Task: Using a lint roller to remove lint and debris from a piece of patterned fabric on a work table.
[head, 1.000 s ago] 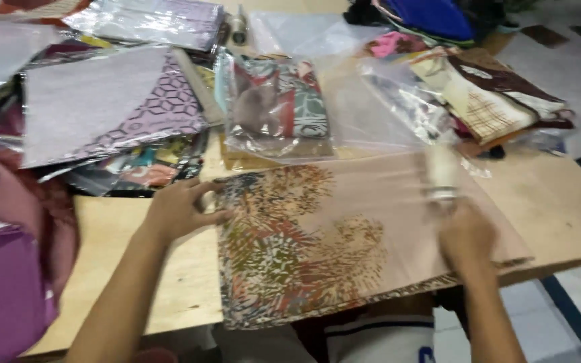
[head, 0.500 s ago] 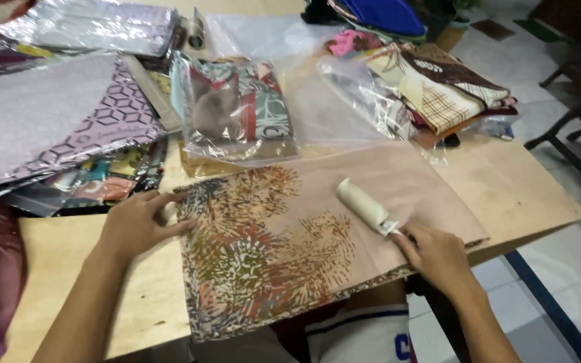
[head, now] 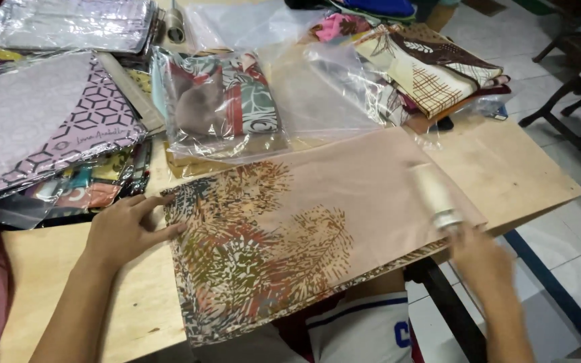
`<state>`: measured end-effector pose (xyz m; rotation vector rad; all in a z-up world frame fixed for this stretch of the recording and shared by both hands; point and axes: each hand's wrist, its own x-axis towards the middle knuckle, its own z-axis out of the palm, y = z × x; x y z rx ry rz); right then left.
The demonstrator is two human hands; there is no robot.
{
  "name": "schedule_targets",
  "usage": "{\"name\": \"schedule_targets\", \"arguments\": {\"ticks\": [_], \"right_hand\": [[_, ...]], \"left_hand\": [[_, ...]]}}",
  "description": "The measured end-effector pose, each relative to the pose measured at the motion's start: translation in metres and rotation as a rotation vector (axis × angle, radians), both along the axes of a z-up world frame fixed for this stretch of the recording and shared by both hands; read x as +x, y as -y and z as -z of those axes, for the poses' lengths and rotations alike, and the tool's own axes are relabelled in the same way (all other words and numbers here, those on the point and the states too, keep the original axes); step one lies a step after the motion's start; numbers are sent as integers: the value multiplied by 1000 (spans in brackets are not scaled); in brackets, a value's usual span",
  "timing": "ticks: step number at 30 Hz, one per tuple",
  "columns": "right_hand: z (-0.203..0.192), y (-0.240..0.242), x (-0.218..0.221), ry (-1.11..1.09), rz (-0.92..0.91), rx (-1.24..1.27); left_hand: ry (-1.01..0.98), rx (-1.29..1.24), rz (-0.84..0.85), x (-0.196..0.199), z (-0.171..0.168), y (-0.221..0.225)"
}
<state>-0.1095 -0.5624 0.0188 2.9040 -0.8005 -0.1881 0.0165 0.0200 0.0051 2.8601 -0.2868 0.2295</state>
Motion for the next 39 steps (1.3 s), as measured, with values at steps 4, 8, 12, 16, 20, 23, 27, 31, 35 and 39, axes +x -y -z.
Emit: {"name": "schedule_targets", "arguments": {"ticks": [4,8,12,16,20,23,27,31,35,39], "right_hand": [[-14,2,-27,204,4,-205],[3,-17,-49,256,-231,110],[5,26,-36,78,136,14],[-1,5,-48,178,155,-199],[10,-104,-46,365,-184,29],[50,-183,-40,440,-606,29],[20,-270,-69,414,-1200,576],[29,-225,-25,732,-1215,324],[37,-193,32,287,-493,44],[69,-273,36,501,-881,72]], "left_hand": [[-4,-20,-17,1,-4,1],[-21,9,-11,0,-1,2],[8,-31,3,-3,-4,2],[-24,-1,-11,1,-7,3],[31,-103,18,-1,-2,-2],[132,-236,33,-5,4,-11],[225,-327,61,-1,6,-13],[224,-369,26,-3,3,-13],[258,-411,1,5,10,-16],[249,-421,-5,5,14,-18]]}}
